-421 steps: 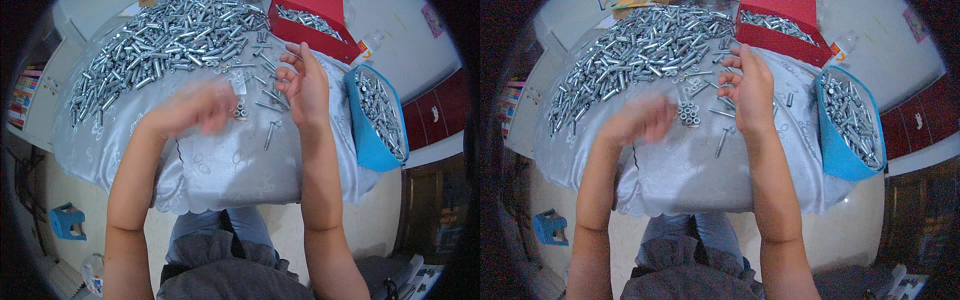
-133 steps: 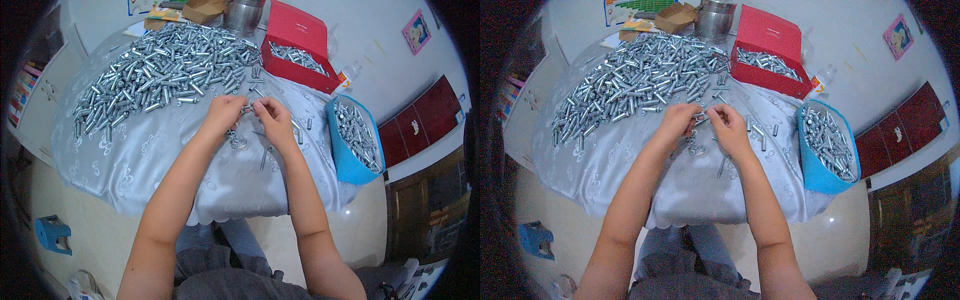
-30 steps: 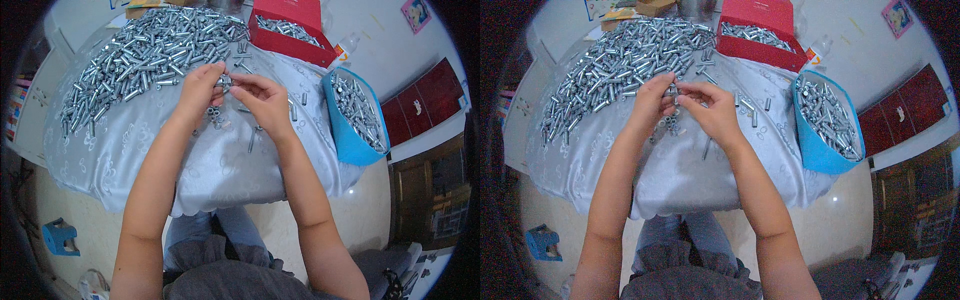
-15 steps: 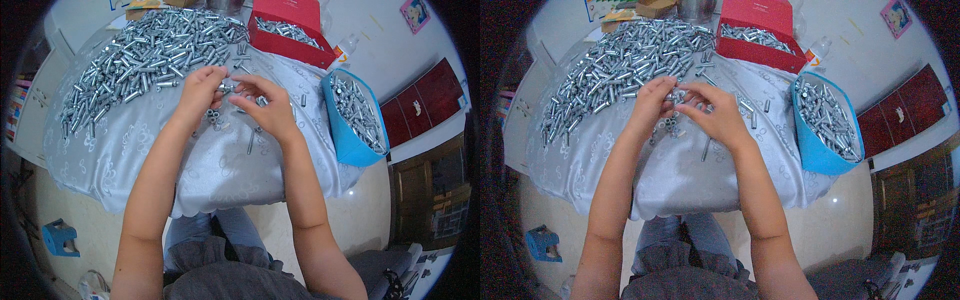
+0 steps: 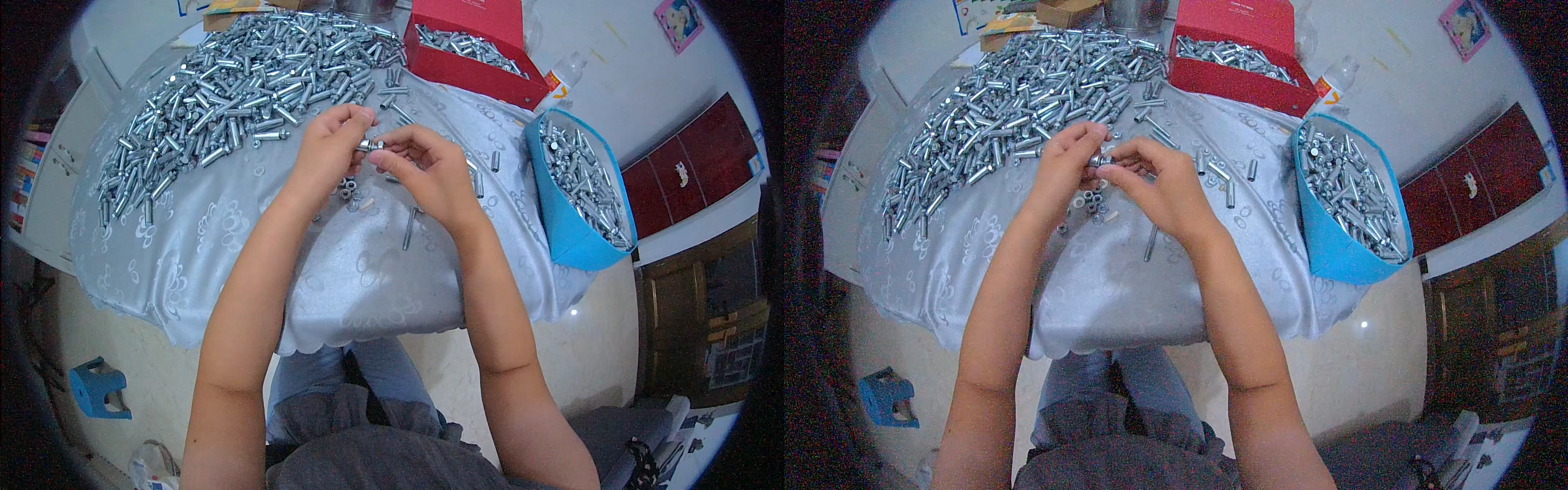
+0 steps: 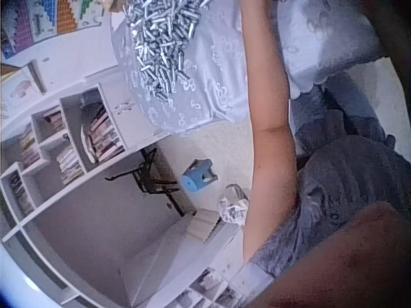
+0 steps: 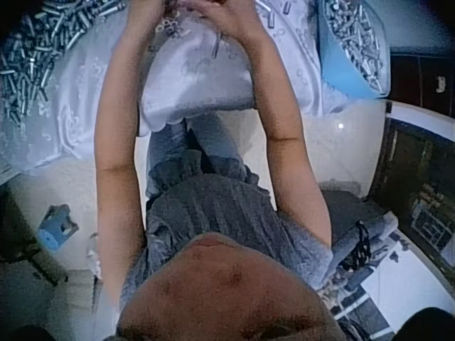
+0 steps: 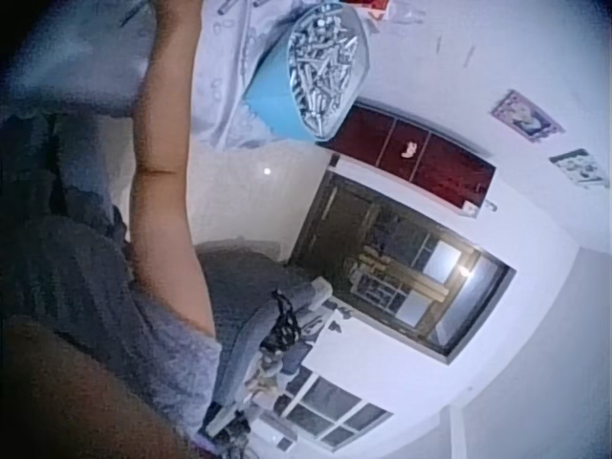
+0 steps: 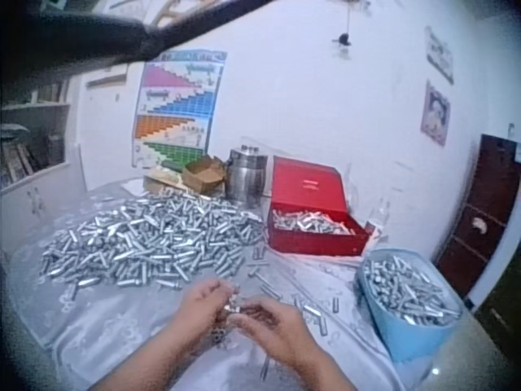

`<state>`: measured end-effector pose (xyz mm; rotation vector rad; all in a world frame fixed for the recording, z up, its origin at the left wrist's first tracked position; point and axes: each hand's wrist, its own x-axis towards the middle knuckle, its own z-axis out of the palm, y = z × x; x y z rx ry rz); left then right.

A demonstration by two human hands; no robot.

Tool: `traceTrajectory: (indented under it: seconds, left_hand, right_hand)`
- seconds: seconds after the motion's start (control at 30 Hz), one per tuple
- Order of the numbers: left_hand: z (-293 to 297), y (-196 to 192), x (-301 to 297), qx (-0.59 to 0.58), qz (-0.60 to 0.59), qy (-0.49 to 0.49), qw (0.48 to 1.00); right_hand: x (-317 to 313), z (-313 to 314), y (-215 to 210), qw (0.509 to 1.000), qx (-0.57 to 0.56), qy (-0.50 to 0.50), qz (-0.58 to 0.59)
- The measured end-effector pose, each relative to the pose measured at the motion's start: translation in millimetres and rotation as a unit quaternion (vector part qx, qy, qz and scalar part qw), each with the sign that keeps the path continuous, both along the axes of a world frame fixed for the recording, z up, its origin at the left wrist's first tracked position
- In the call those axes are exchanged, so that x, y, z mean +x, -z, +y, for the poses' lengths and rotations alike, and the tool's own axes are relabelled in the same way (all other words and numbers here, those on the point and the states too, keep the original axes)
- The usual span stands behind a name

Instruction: The person repeatedly picks up bolts and washers from a table, threads the washers onto the bolts by hand, and places the assembled units into a blue container. The process is continuous and repetitive, focusing on manual assembly of hardware components.

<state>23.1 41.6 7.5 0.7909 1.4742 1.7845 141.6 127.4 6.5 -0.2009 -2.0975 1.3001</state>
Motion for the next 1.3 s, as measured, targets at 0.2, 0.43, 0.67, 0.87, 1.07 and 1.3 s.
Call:
traceTrajectory:
  seconds: [0.2, 0.43, 0.67, 0.87, 1.07, 1.3]
  left_hand:
    - [-0.7, 3.1, -0.9, -0.001, -0.031, 0.012, 0.999]
    - [-2.9, -1.4, -1.0, -0.003, -0.045, 0.047, 0.998]
    - [-1.7, 0.8, -5.4, -0.016, -0.044, 0.048, 0.998]
    - [-1.6, -0.1, -4.9, -0.037, 0.001, 0.046, 0.998]
    - [-3.5, 1.8, -7.8, -0.019, -0.011, 0.054, 0.998]
    - [-3.3, -1.5, -1.8, -0.032, -0.005, 0.041, 0.999]
  right_hand:
    - [1.2, -0.3, -1.2, 0.998, 0.056, 0.009, 0.024]
    - [2.9, -4.3, -6.9, 0.997, 0.069, 0.031, -0.007]
    - [3.2, -4.7, -6.8, 0.991, 0.1, 0.037, -0.078]
    - [0.5, -6.8, -2.9, 0.998, 0.001, 0.053, -0.025]
    - [-2.9, 2.6, 5.5, 0.997, 0.055, 0.013, 0.057]
    - [1.3, -2.5, -2.6, 0.995, 0.097, 0.024, -0.011]
